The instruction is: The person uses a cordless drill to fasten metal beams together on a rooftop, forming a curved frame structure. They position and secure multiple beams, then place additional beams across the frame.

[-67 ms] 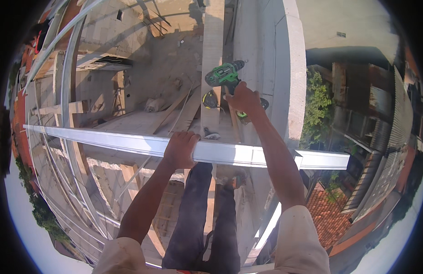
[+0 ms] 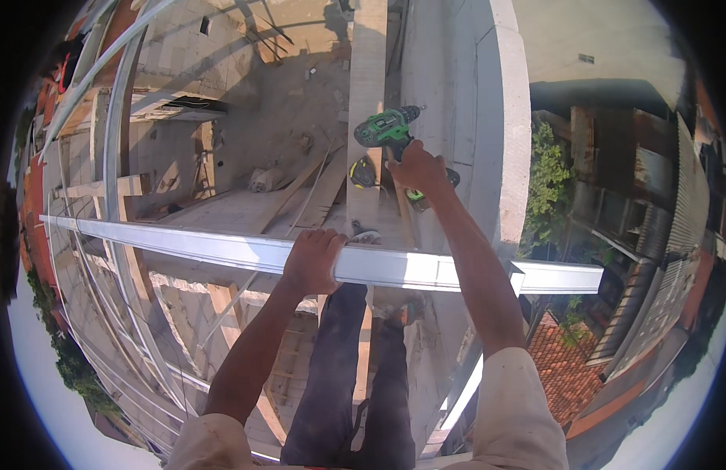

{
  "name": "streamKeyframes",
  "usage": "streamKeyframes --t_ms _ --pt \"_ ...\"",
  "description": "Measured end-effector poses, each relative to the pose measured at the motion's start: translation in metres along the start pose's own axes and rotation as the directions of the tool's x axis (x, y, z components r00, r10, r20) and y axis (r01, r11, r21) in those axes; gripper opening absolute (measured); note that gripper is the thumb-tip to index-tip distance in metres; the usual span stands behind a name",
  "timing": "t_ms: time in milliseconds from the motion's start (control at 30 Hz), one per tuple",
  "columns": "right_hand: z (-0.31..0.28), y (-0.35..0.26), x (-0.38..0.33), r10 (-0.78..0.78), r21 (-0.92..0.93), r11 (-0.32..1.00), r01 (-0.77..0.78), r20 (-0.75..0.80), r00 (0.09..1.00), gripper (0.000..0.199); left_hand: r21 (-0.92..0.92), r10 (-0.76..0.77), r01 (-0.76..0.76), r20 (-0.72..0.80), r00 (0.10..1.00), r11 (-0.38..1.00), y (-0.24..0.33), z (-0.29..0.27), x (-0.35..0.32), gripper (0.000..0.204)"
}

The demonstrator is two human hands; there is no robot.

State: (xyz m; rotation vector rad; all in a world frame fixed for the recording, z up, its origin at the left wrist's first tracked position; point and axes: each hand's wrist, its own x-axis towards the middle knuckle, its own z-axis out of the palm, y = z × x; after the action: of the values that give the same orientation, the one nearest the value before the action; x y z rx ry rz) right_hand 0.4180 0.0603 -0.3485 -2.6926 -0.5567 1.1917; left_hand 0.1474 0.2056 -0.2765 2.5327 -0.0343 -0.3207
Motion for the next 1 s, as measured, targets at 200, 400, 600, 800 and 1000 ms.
streamKeyframes --t_ms 200,400,600,800,1000 --pt "0.054 -0.008 0.102 -0.053 -0.001 0.999 0.054 0.066 0.996 0.067 -0.047 0.001 -0.001 -0.006 1.0 0.999 -0.005 -0.009 0.004 0.072" --pt "0.081 -0.046 0.181 0.05 -0.023 0.998 -0.051 -0.021 0.999 0.07 -0.058 -0.032 0.034 0.044 0.999 0.998 -0.011 -0.003 0.0 0.068" --pt "0.097 -0.071 0.243 0.077 0.015 0.997 -0.076 -0.169 0.982 0.082 -0.049 -0.027 0.031 0.088 0.996 0.998 -0.014 -0.002 0.0 0.073" --pt "0.106 -0.075 0.265 -0.004 -0.024 1.0 -0.001 -0.199 0.98 0.069 -0.056 -0.033 0.037 0.071 0.997 0.998 -0.014 -0.003 0.003 0.075" --pt "0.103 -0.084 0.261 0.049 -0.019 0.998 -0.053 -0.191 0.98 0.057 -0.022 -0.04 0.042 0.076 0.996 0.999 -0.015 -0.002 0.003 0.072"
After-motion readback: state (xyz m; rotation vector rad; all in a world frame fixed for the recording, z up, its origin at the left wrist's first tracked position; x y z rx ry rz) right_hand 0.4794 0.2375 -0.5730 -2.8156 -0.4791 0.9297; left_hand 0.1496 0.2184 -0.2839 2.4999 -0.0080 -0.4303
